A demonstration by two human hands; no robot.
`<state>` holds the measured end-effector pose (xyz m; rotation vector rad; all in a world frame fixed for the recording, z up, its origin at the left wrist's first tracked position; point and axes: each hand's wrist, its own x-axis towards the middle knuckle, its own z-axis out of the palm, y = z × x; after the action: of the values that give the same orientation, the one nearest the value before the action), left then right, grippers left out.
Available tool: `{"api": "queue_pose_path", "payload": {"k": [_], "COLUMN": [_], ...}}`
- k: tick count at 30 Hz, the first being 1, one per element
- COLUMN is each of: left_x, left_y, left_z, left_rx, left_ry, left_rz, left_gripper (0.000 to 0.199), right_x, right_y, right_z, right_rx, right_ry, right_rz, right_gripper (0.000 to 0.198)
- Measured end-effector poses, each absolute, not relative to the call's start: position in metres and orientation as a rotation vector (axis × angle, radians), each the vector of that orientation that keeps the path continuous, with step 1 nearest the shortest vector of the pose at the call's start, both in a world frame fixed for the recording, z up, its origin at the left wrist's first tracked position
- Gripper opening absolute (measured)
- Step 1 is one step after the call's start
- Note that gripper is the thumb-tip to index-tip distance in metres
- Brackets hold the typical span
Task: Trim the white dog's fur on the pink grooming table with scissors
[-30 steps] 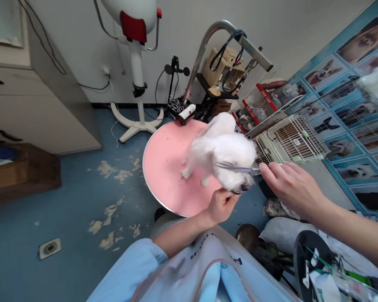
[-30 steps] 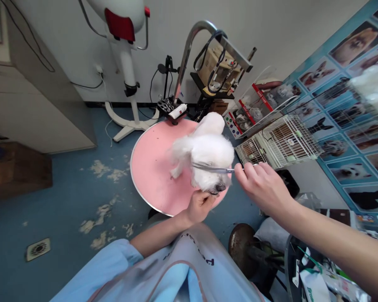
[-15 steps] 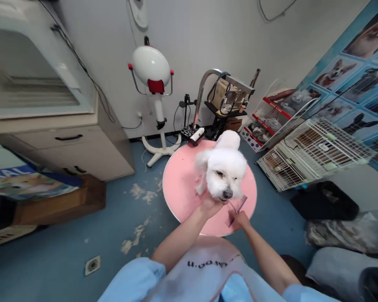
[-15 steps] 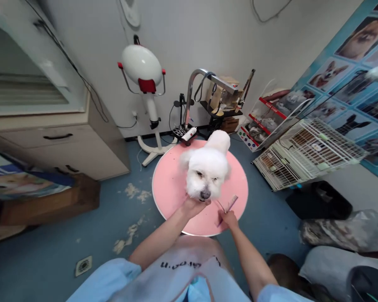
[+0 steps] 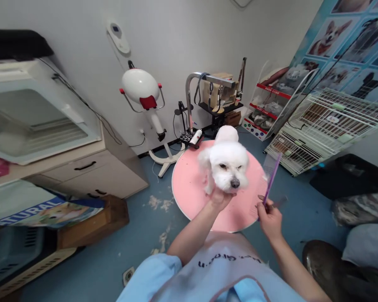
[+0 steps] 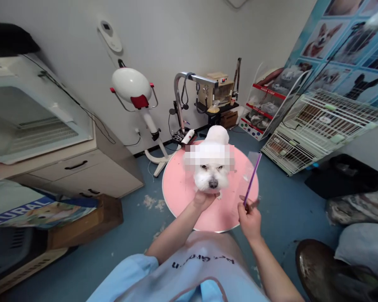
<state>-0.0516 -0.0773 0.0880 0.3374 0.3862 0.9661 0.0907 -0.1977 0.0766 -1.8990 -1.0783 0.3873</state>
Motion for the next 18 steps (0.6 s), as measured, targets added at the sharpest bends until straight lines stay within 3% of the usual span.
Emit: {"api": "queue_pose_path", "payload": {"k": [3,6,12,18], "left_x": [-0.042,-0.036,-0.044,-0.062], "left_y": [-0.078,-0.077,-0.078,-0.077], "left_z": [0.087,0.085,0.078,0.074], "left_rx": [0.329,0.343,0.207,0.171], "left_ry": [0.316,0.276,0.273,0.301], "left_rz": [1.018,0.981,0.894,0.929], "left_gripper": [0.072,0.064,0.036,0.048], "right_x": [0.063,0.023,0.006,0.118], "right_y": [-0.228,-0.233,-0.218,-0.195], "right_z": [0.126,0.145,0.139,0.175], "right_rx": [-1.607,-1.636,-1.384,-1.347], "right_ry": [-1.579,-1.827,-2.171,-2.086], "right_rz": [0.180,0.037,0.240,-0.458], "right_gripper": [0.022,0.020,0.026,0.017]}}
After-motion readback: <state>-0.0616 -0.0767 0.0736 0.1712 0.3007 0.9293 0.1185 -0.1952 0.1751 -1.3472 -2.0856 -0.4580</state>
